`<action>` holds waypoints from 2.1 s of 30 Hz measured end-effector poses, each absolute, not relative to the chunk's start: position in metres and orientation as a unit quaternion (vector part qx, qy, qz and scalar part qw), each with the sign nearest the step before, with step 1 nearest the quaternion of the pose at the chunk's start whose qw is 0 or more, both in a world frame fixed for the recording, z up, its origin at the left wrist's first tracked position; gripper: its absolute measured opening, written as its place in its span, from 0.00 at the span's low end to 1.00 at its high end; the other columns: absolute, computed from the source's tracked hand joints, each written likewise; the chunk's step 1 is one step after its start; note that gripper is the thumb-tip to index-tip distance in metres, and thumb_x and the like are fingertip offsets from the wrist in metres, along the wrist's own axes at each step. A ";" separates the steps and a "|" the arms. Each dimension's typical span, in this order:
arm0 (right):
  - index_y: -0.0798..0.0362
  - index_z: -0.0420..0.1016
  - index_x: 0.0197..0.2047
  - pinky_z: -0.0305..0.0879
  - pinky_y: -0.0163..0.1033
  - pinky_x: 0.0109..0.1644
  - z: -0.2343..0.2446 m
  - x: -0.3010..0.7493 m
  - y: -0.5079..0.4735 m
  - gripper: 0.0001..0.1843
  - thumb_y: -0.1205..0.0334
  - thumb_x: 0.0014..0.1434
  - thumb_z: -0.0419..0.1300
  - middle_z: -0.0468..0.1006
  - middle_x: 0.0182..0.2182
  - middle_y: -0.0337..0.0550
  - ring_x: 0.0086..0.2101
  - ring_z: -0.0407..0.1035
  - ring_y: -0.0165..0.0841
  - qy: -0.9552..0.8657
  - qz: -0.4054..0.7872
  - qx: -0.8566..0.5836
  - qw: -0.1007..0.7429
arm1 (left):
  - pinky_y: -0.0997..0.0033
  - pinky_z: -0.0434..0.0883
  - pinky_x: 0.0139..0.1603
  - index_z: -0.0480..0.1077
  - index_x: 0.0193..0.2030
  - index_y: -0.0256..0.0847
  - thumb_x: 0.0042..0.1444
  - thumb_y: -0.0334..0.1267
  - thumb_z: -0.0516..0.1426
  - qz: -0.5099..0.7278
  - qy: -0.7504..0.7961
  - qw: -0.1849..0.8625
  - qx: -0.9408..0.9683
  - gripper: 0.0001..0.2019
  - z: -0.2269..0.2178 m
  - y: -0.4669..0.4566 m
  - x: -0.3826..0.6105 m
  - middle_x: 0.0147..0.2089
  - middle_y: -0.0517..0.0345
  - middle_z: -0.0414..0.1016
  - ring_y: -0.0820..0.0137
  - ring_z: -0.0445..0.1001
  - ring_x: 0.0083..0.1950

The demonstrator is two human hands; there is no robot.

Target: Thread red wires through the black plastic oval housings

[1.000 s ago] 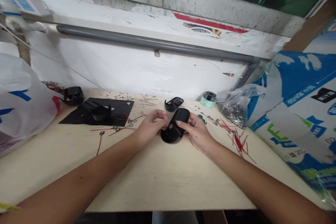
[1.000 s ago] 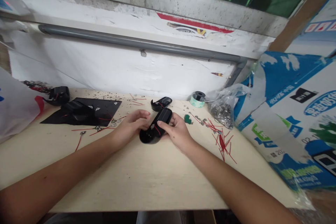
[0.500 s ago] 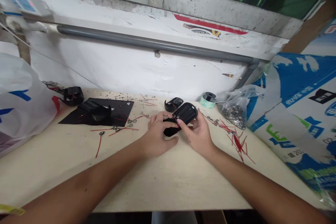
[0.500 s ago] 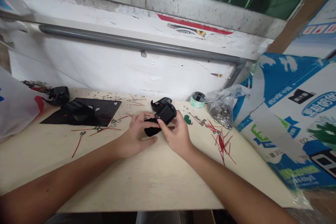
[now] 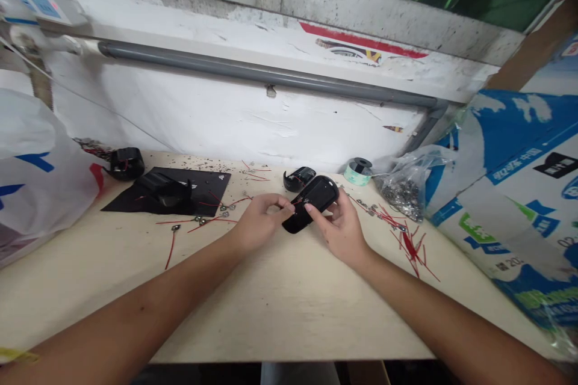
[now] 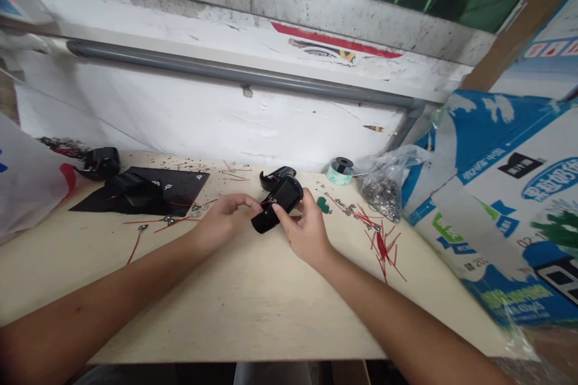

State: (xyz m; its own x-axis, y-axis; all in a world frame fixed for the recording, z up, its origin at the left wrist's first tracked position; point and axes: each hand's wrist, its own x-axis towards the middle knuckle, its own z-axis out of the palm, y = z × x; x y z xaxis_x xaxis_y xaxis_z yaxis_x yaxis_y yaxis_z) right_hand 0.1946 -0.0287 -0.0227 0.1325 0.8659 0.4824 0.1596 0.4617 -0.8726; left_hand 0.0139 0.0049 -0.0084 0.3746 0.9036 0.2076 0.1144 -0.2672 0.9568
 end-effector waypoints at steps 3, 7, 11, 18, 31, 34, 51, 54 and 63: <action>0.47 0.70 0.44 0.74 0.39 0.36 -0.019 0.196 -0.028 0.17 0.53 0.54 0.69 0.76 0.39 0.42 0.39 0.73 0.38 -0.581 0.301 -0.451 0.607 | 0.64 0.66 0.44 0.73 0.28 0.39 0.57 0.47 0.58 0.445 0.397 0.472 0.649 0.14 -0.007 0.007 0.011 0.29 0.57 0.74 0.66 0.72 0.35; 0.47 0.71 0.42 0.74 0.42 0.42 -0.017 0.196 -0.028 0.19 0.52 0.51 0.71 0.77 0.37 0.41 0.39 0.73 0.38 -0.562 0.342 -0.448 0.605 | 0.66 0.65 0.39 0.73 0.27 0.38 0.55 0.46 0.59 0.485 0.407 0.472 0.614 0.13 -0.005 0.011 0.009 0.25 0.59 0.70 0.68 0.69 0.31; 0.48 0.73 0.41 0.72 0.43 0.43 -0.019 0.196 -0.027 0.20 0.52 0.48 0.72 0.78 0.36 0.40 0.38 0.72 0.38 -0.560 0.379 -0.445 0.587 | 0.67 0.66 0.39 0.74 0.32 0.39 0.53 0.44 0.60 0.525 0.363 0.536 0.553 0.10 -0.004 0.014 0.006 0.27 0.59 0.70 0.69 0.69 0.31; 0.49 0.73 0.42 0.74 0.43 0.40 -0.020 0.201 -0.024 0.21 0.52 0.48 0.73 0.79 0.37 0.41 0.38 0.74 0.38 -0.499 0.456 -0.425 0.603 | 0.65 0.64 0.37 0.75 0.33 0.39 0.56 0.42 0.55 0.385 0.466 0.430 0.670 0.11 -0.010 0.019 0.003 0.29 0.57 0.73 0.65 0.70 0.32; 0.46 0.75 0.46 0.79 0.44 0.27 -0.015 0.193 -0.032 0.22 0.43 0.53 0.68 0.80 0.42 0.42 0.36 0.77 0.42 -0.520 0.425 -0.468 0.574 | 0.56 0.56 0.49 0.76 0.49 0.46 0.59 0.43 0.59 0.405 0.347 0.078 0.842 0.12 -0.002 -0.008 0.010 0.39 0.55 0.80 0.59 0.71 0.47; 0.46 0.75 0.49 0.79 0.42 0.26 -0.016 0.192 -0.033 0.23 0.44 0.54 0.68 0.80 0.43 0.42 0.35 0.77 0.41 -0.538 0.421 -0.461 0.566 | 0.55 0.55 0.48 0.76 0.49 0.45 0.61 0.37 0.56 0.404 0.347 0.060 0.845 0.12 -0.007 -0.006 0.012 0.38 0.55 0.81 0.60 0.71 0.46; 0.48 0.76 0.45 0.79 0.42 0.33 -0.017 0.187 -0.036 0.21 0.45 0.53 0.69 0.80 0.38 0.42 0.35 0.76 0.39 -0.527 0.413 -0.463 0.581 | 0.52 0.55 0.48 0.76 0.36 0.42 0.59 0.34 0.54 0.387 0.338 0.035 0.857 0.08 -0.004 -0.009 0.013 0.36 0.54 0.81 0.58 0.71 0.47; 0.49 0.76 0.43 0.78 0.40 0.30 -0.016 0.187 -0.036 0.21 0.44 0.52 0.70 0.80 0.36 0.42 0.32 0.75 0.37 -0.517 0.418 -0.470 0.581 | 0.52 0.54 0.49 0.75 0.35 0.41 0.59 0.33 0.54 0.396 0.331 0.043 0.855 0.08 -0.006 -0.009 0.014 0.36 0.55 0.80 0.59 0.72 0.47; 0.50 0.75 0.39 0.77 0.39 0.28 -0.015 0.188 -0.036 0.21 0.46 0.50 0.72 0.79 0.32 0.40 0.28 0.74 0.34 -0.487 0.450 -0.458 0.592 | 0.52 0.54 0.48 0.77 0.40 0.42 0.59 0.36 0.54 0.388 0.323 0.070 0.860 0.10 -0.006 -0.012 0.013 0.39 0.53 0.81 0.56 0.71 0.51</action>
